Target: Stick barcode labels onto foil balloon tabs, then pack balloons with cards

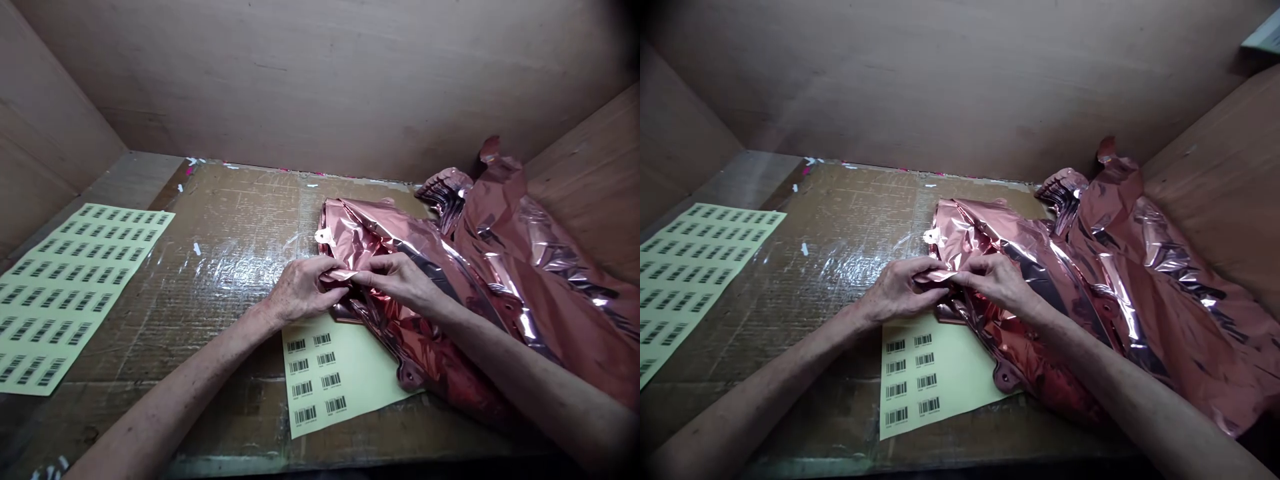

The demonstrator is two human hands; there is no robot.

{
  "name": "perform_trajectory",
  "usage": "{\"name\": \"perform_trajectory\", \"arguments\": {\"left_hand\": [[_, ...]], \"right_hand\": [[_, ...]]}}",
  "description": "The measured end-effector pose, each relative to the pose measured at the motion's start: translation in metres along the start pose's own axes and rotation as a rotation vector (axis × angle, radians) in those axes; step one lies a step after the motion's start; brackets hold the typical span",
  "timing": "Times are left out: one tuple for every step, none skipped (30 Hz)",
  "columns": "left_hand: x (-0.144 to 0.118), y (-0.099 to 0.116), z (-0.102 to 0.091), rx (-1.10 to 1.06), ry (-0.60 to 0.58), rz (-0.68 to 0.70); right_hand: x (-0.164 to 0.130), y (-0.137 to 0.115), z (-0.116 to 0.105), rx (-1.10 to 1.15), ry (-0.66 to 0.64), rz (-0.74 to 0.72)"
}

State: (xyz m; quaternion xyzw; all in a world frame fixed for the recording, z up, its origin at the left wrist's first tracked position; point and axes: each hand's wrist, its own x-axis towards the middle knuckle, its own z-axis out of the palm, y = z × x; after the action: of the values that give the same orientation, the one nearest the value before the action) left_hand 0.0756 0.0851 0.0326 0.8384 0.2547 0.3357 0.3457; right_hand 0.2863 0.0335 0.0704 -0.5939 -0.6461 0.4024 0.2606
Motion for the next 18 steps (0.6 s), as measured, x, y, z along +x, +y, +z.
{"name": "perform_trajectory", "arguments": {"left_hand": [[0.001,-0.001,0.001,-0.025,0.017,-0.012],[0.001,-0.002,0.001,-0.051,0.034,-0.024],[0.002,-0.002,0.002,-0.074,0.047,-0.036],[0.002,-0.002,0.002,-0.09,0.052,-0.05],[0.002,-0.002,0.001,-0.094,0.049,-0.065],[0.002,0.0,0.001,-0.087,0.04,-0.074],[0.003,0.002,0.0,-0.071,0.034,-0.078],[0.004,0.004,-0.001,-0.049,0.034,-0.076],[0.005,0.005,-0.001,-0.027,0.04,-0.071],[0.006,0.007,-0.001,-0.014,0.047,-0.066],[0.007,0.007,0.0,-0.01,0.055,-0.062],[0.008,0.006,0.001,-0.014,0.065,-0.062],[0.007,0.004,0.003,-0.022,0.077,-0.062],[0.006,0.001,0.004,-0.032,0.087,-0.057],[0.004,-0.003,0.004,-0.037,0.086,-0.043],[0.0,-0.007,0.003,-0.032,0.074,-0.024],[-0.004,-0.01,0.0,-0.018,0.048,-0.007],[-0.009,-0.013,-0.004,0.002,0.01,0.001]], "right_hand": [[-0.001,0.001,-0.002,0.059,-0.006,0.03],[-0.002,0.002,-0.004,0.104,-0.002,0.052],[-0.003,0.002,-0.006,0.133,0.015,0.065],[-0.004,0.002,-0.006,0.145,0.038,0.072],[-0.004,0.001,-0.006,0.143,0.066,0.078],[-0.004,0.0,-0.005,0.135,0.091,0.076],[-0.004,-0.001,-0.002,0.125,0.11,0.067],[-0.004,-0.003,0.001,0.116,0.116,0.054],[-0.003,-0.006,0.005,0.105,0.11,0.043],[-0.003,-0.008,0.008,0.094,0.095,0.035],[-0.003,-0.009,0.01,0.086,0.075,0.03],[-0.003,-0.008,0.009,0.079,0.053,0.029],[-0.004,-0.006,0.004,0.068,0.036,0.032],[-0.004,-0.002,-0.006,0.045,0.035,0.036],[-0.004,0.004,-0.022,-0.002,0.063,0.039],[-0.004,0.011,-0.042,-0.068,0.109,0.043],[-0.004,0.019,-0.065,-0.161,0.175,0.05],[-0.003,0.026,-0.09,-0.271,0.278,0.033]]}}
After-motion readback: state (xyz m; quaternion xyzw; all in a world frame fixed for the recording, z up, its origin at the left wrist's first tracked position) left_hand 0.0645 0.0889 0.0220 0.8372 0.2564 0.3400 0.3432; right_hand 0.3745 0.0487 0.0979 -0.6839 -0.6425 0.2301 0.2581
